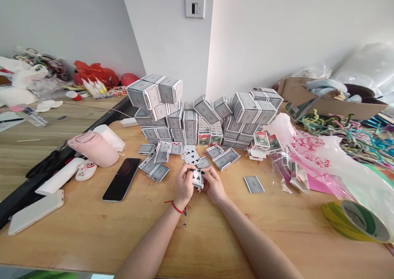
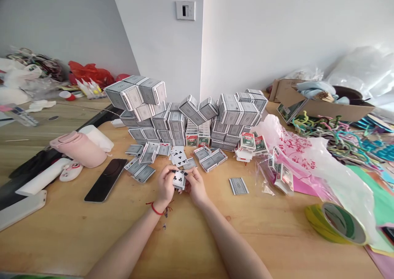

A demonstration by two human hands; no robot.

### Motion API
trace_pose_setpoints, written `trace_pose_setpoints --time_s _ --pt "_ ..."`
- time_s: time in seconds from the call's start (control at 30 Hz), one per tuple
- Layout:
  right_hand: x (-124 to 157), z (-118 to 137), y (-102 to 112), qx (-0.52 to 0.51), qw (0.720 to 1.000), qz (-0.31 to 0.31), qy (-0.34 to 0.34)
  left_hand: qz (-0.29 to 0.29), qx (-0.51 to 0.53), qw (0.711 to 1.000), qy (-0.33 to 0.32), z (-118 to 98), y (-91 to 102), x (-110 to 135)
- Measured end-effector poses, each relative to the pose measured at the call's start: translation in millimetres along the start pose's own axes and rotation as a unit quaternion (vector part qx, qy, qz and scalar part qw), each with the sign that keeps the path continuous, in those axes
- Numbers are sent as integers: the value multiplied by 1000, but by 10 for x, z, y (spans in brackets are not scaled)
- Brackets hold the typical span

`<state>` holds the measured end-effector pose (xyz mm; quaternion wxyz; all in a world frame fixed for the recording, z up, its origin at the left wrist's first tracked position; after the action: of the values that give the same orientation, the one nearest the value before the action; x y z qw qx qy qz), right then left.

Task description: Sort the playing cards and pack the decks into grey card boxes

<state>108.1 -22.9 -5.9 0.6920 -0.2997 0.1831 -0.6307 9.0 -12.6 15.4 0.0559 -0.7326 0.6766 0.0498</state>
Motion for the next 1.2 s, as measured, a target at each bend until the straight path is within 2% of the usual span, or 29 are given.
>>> trace_pose_setpoints --time_s 0.1,0.27,0.47,0.73,0.93,1.03,1.2 --pt "5 -21 5 4 1000 5 -13 13 15 1000 -4 -27 17 -8" --pt "16 -9 26 7 999 36 -39 20 -61 996 -68 -61 97 -55" --pt "-20 -24 77 18 996 20 -89 84 -112 983 -119 -125 101 -43" --pt "-9 -57 126 14 972 137 -188 93 -118 977 -152 -192 110 -91" --pt "81 -69 63 6 942 211 -259 111 -60 985 -119 -175 96 -106" --pt "70 -67 67 -3 948 202 -245 113 -42 989 -80 -147 81 -103" --pt "18 -83 69 13 966 160 -202 97 -21 995 24 -14 72 -153"
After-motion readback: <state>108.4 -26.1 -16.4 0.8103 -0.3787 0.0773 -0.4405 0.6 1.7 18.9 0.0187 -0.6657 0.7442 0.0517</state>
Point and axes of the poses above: each hand's wrist, its own x-axis away from the middle knuckle, its own y-axis out of the back of the hand, z = x × y, the point moved 4 cm from there along -x, towards the middle knuckle, and after that the axes turned 3 degrees about -x, right-handed, at the moved point
